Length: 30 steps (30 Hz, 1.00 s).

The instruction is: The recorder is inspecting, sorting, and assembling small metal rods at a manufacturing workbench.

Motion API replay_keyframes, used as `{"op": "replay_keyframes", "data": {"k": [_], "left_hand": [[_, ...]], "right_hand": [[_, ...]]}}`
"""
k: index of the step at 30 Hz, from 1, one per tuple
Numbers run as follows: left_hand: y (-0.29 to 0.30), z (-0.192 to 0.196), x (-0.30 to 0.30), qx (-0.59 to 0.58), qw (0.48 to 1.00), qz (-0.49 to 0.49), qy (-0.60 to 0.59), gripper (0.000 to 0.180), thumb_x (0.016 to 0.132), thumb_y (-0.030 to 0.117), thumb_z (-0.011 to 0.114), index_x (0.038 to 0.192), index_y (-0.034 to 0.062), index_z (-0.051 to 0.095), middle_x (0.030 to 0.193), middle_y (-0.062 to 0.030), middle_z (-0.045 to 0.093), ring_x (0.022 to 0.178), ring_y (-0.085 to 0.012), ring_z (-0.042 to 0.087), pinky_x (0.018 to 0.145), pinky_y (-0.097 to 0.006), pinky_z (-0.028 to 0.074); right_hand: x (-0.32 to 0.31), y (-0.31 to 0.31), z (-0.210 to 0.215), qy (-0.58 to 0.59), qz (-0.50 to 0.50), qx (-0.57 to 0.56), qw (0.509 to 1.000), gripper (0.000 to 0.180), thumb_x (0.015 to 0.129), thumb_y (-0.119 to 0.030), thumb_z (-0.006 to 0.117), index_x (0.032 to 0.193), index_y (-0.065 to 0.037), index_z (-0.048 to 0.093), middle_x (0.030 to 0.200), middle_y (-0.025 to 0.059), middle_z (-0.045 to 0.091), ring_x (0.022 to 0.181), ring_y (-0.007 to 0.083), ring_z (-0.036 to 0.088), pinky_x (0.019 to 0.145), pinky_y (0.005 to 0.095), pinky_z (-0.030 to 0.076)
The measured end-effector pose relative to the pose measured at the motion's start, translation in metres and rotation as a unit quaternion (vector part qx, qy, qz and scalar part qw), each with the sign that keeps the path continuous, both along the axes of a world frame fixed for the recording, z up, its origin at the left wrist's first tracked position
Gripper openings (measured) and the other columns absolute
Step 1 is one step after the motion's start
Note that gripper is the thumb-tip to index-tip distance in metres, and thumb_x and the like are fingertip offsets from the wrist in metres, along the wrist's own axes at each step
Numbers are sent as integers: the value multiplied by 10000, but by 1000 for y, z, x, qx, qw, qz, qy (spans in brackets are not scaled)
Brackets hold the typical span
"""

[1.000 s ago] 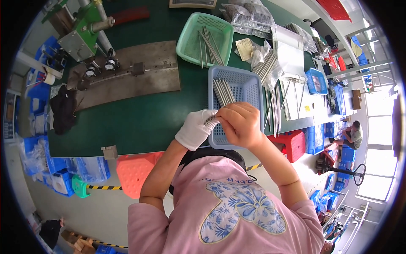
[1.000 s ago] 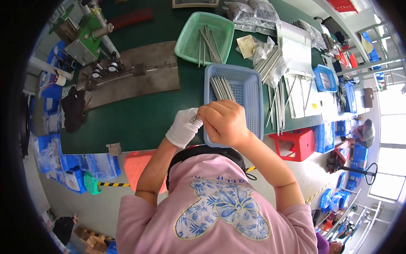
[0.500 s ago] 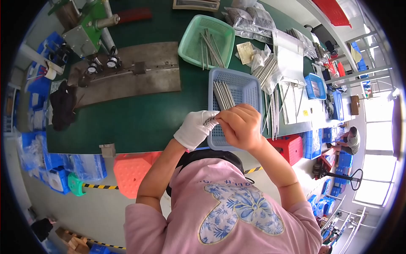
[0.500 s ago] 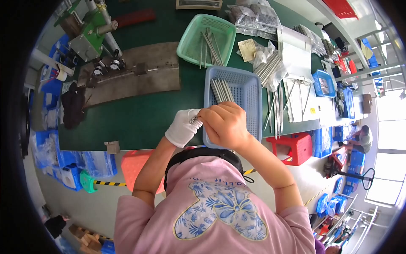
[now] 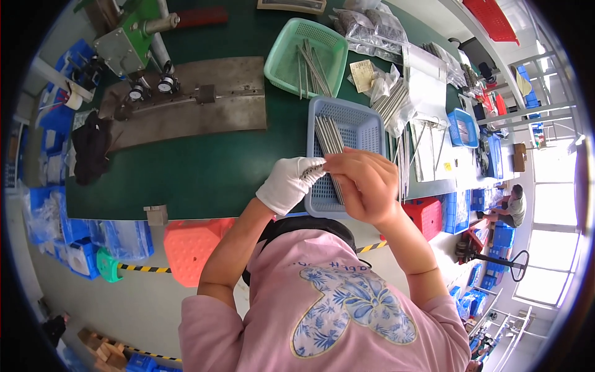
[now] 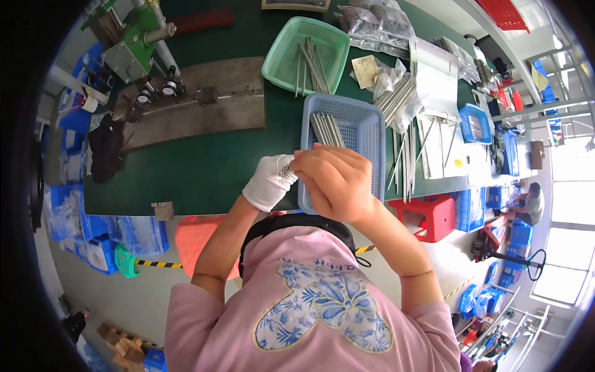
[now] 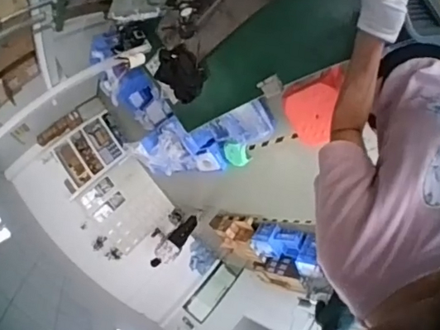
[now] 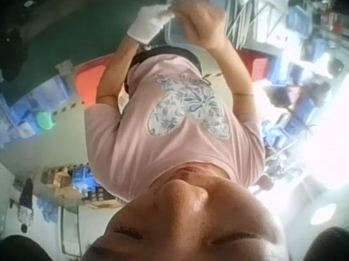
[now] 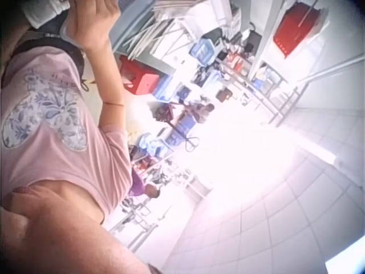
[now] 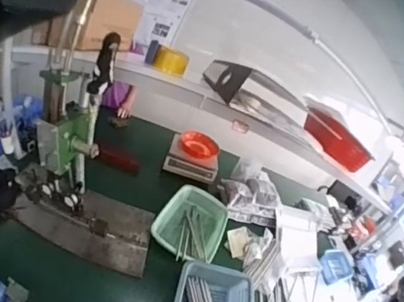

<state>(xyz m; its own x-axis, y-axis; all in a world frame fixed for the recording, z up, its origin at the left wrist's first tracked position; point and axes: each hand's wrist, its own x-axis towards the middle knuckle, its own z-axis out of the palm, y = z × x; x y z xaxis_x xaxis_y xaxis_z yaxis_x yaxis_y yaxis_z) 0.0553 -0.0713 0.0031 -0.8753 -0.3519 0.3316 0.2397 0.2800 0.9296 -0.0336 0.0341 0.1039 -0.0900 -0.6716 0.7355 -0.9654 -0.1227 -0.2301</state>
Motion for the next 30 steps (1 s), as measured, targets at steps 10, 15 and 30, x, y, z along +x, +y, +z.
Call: {"op": "replay_keyframes", "data": {"k": [10,15,30], "left_hand": [[-4,8,0,-1,994,-46,-104,151,813,165,572,864,25,598,745,-168,590,682,-337,562,579,-365,437],[-2,0,-2,32,997,-43,-54,132,788,117,588,870,14,597,751,-173,591,681,-342,563,585,-363,445],[-2,-1,-3,-4,998,-44,-44,131,778,82,574,896,35,606,781,-153,608,717,-326,584,617,-351,469]], "right_hand": [[2,5,-20,-213,-17,174,961,92,712,42,554,794,0,566,759,107,628,641,269,614,594,302,488],[-1,2,-18,-50,8,117,992,141,659,27,587,795,-7,573,718,90,621,637,268,615,640,328,505],[3,3,-25,-142,10,94,985,95,692,-19,610,774,-24,562,665,109,588,589,283,583,611,336,506]]}}
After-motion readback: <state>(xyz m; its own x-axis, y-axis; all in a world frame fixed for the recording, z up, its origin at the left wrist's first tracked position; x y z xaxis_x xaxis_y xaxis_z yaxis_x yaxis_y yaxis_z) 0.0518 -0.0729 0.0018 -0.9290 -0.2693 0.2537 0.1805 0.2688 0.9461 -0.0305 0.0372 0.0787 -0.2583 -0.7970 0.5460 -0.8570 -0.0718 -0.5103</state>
